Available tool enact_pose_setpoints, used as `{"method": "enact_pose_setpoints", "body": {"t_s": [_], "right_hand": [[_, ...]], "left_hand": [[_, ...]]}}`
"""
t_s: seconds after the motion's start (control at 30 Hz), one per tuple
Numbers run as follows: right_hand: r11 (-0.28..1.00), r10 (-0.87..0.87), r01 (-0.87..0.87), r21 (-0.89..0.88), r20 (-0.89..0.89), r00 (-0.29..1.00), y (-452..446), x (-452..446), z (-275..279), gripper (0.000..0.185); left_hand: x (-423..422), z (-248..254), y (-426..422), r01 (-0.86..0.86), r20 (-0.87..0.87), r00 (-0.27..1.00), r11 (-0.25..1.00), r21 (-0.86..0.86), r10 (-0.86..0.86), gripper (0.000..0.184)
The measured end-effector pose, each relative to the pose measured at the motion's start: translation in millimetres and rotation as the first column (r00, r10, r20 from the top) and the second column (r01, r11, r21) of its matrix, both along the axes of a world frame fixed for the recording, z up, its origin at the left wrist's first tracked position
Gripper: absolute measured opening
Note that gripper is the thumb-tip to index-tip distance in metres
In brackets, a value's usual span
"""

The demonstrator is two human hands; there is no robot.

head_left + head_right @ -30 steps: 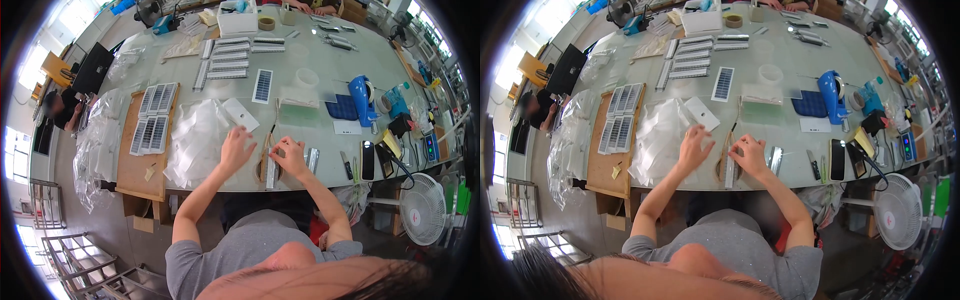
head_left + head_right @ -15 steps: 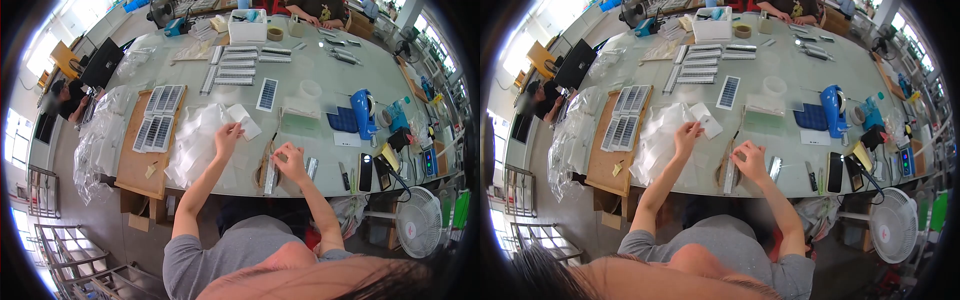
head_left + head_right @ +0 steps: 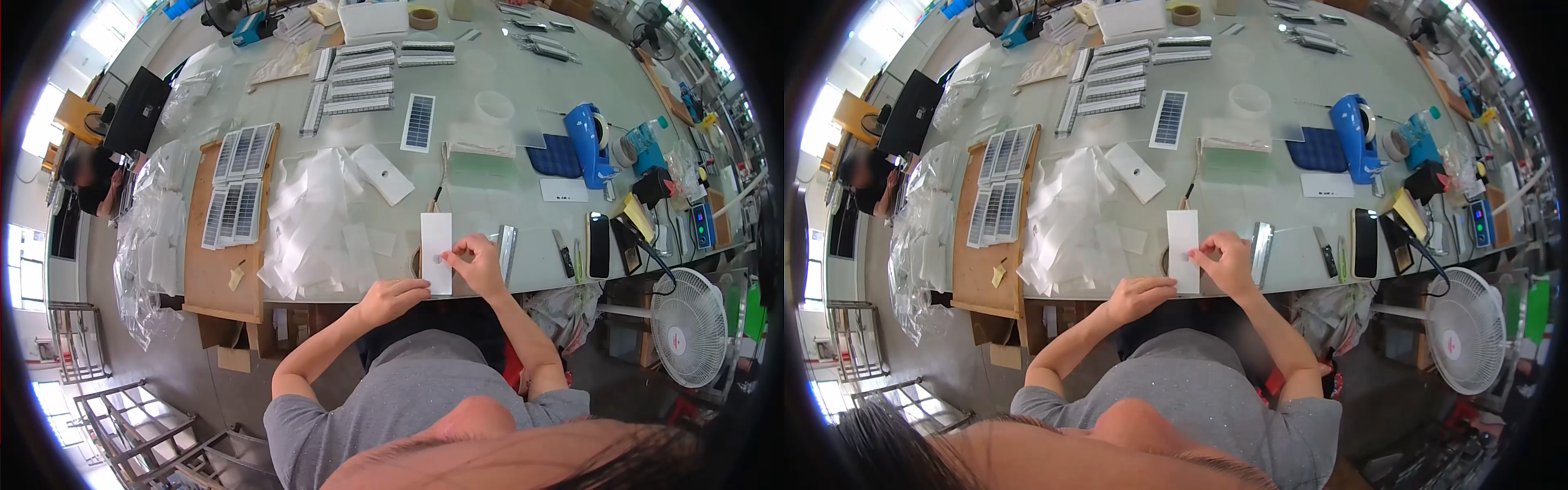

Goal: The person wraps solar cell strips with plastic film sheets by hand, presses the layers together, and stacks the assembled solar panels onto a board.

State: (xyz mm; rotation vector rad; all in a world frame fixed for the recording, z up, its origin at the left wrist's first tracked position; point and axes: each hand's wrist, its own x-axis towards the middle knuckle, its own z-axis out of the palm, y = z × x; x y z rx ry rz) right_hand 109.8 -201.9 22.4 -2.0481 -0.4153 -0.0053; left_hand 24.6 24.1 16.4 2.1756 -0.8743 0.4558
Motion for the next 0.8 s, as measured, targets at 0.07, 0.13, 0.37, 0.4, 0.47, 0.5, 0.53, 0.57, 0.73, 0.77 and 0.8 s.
{"method": "enact_pose_setpoints", "body": {"t_s": [0.07,0.13,0.37,0.4,0.47,0.5,0.53,0.57,0.73,0.77,0.8], "right_hand": [[0.991,-0.047,0.063,-0.118,0.134,0.990,-1.0,-8.5,-4.5,0.023],[0.987,-0.071,0.087,-0.134,0.122,0.990,-0.3,-14.5,-6.5,0.023],[0.978,-0.101,0.127,-0.167,0.156,0.983,2.9,-19.8,-7.2,0.023],[0.978,-0.098,0.124,-0.169,0.155,0.983,2.9,-19.7,-7.6,0.023],[0.978,-0.092,0.118,-0.171,0.153,0.984,2.6,-19.7,-8.4,0.023],[0.977,-0.093,0.120,-0.174,0.154,0.984,2.8,-19.9,-8.2,0.023],[0.977,-0.095,0.122,-0.177,0.154,0.984,3.2,-20.2,-7.9,0.023],[0.976,-0.096,0.124,-0.180,0.154,0.983,3.6,-20.3,-7.6,0.023],[0.962,-0.099,0.146,-0.229,0.203,0.974,3.9,-21.4,-8.7,0.024],[0.957,-0.102,0.156,-0.246,0.221,0.970,4.1,-21.7,-9.1,0.025],[0.957,-0.114,0.165,-0.238,0.214,0.970,4.9,-21.5,-8.8,0.026]], "left_hand": [[-2.0,3.3,-0.6,-0.041,-0.015,0.999,0.999,0.002,0.041,0.030],[-3.8,3.0,-0.9,-0.059,-0.033,0.998,0.998,-0.002,0.059,0.030],[-6.1,1.4,0.7,-0.055,-0.048,0.997,0.998,0.020,0.056,0.027],[-5.5,1.1,0.4,-0.056,-0.037,0.998,0.998,0.014,0.057,0.029],[-5.6,0.0,0.5,-0.052,-0.040,0.998,0.999,0.007,0.052,0.029],[-5.6,-0.3,0.5,-0.050,-0.042,0.998,0.999,0.005,0.050,0.028],[-5.5,-0.2,0.4,-0.051,-0.040,0.998,0.999,0.003,0.051,0.028],[-5.2,0.1,0.3,-0.052,-0.037,0.998,0.999,0.001,0.052,0.027],[-5.0,3.1,1.4,-0.037,-0.071,0.997,0.998,0.057,0.041,0.022],[-3.3,7.0,1.4,-0.023,-0.071,0.997,0.997,0.074,0.028,0.020],[-1.4,12.9,0.7,-0.009,-0.072,0.997,0.996,0.091,0.015,0.019]]}}
